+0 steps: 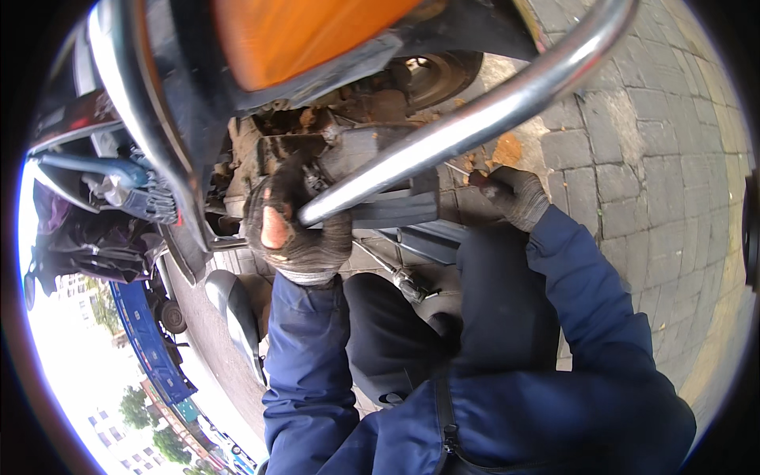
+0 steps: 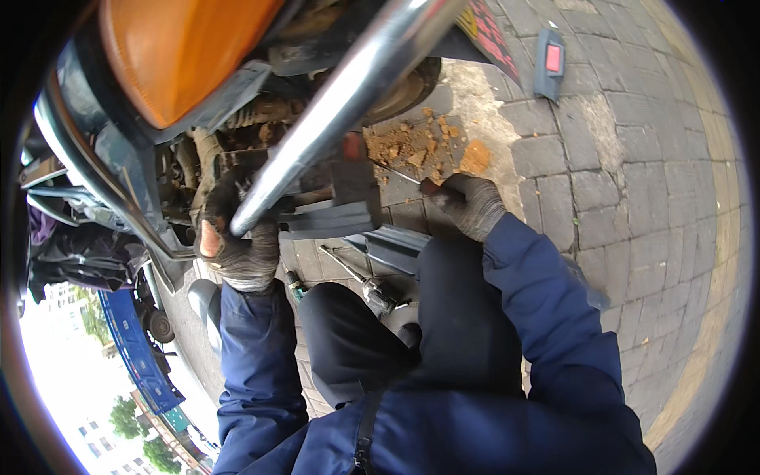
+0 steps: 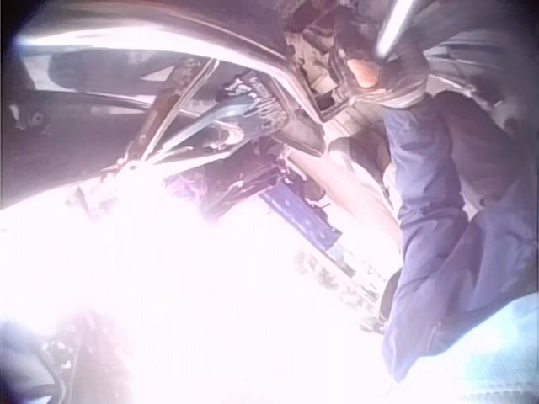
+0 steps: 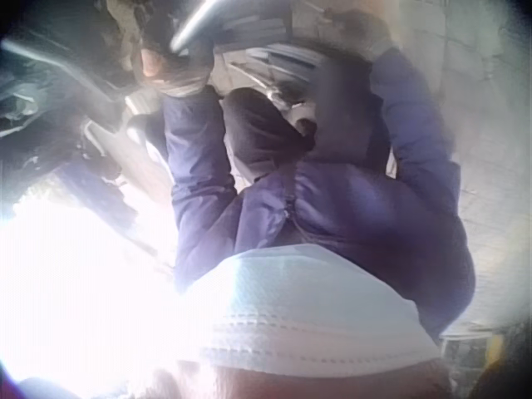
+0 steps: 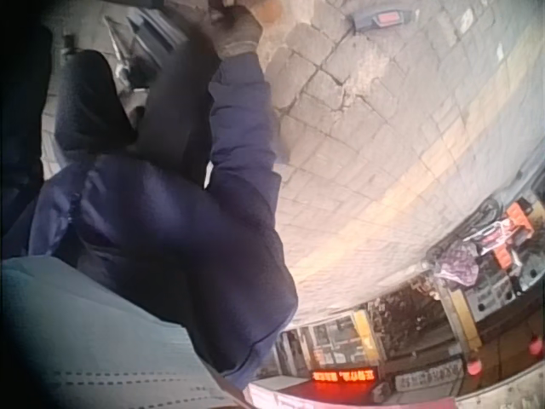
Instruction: The person kneels beside a scooter and uses a screwdriver to loosen and remove fasteners from the rear wheel area. They detach a plastic cover and set it aside, then reach into the exposed engine compartment to adjust internal components.
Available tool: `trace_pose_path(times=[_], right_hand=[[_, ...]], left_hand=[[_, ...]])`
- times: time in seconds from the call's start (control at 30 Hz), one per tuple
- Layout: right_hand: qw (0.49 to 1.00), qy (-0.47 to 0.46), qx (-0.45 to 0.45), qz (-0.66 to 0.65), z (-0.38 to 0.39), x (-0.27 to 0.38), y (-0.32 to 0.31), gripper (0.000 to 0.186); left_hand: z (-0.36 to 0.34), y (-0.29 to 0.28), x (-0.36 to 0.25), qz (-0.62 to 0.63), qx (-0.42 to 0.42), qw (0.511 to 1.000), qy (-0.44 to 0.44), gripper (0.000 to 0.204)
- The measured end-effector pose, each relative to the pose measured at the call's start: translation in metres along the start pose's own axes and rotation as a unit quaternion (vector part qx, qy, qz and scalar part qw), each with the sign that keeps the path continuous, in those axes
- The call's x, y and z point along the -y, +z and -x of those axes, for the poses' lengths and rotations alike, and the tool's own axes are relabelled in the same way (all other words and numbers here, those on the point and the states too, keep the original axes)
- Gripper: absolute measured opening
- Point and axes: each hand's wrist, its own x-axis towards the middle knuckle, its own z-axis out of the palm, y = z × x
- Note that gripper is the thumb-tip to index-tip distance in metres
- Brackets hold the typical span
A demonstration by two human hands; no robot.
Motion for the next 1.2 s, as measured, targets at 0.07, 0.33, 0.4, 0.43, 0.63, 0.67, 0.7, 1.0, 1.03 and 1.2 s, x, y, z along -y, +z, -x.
trace_pose_path(times=[0.07, 0.33, 0.4, 0.43, 0.63, 0.67, 0.7, 1.0, 1.03, 1.2], right_hand=[[0.997, 0.082, 0.004, 0.006, 0.014, -0.009, -0.023, 0.013], [0.964, 0.114, -0.170, 0.171, 0.085, -0.010, -0.113, 0.035], [0.954, 0.103, -0.198, 0.199, 0.073, 0.005, -0.121, 0.038], [0.949, 0.096, -0.204, 0.220, 0.062, 0.014, -0.123, 0.039], [0.902, 0.160, -0.145, 0.373, 0.040, 0.041, -0.112, 0.044], [0.900, 0.130, -0.136, 0.392, 0.036, 0.041, -0.112, 0.047], [0.895, 0.133, -0.120, 0.408, 0.030, 0.040, -0.109, 0.049], [0.915, 0.202, 0.038, 0.348, -0.081, 0.045, -0.023, 0.058], [0.907, 0.173, 0.026, 0.383, -0.078, 0.042, -0.016, 0.063], [0.932, 0.157, -0.005, 0.326, -0.016, 0.017, -0.056, 0.065]], left_hand=[[0.001, 0.002, 0.001, -0.012, -0.021, 0.999, 0.031, 0.047], [0.001, 0.007, -0.004, 0.025, -0.049, 0.999, -0.001, 0.044], [0.000, 0.007, -0.006, -0.009, -0.038, 0.999, -0.003, 0.042], [-0.001, 0.005, -0.008, -0.013, -0.034, 0.999, -0.009, 0.041], [-0.001, 0.002, -0.016, -0.039, -0.038, 0.998, -0.036, 0.041], [-0.001, 0.001, -0.018, -0.059, -0.031, 0.996, -0.059, 0.041], [-0.002, 0.001, -0.017, -0.051, -0.025, 0.998, -0.037, 0.039], [-0.004, 0.003, -0.014, -0.035, -0.011, 0.999, -0.024, 0.043], [-0.004, 0.003, -0.013, -0.027, -0.008, 0.999, -0.039, 0.044], [-0.004, 0.002, -0.013, -0.062, -0.002, 0.997, -0.040, 0.044]])
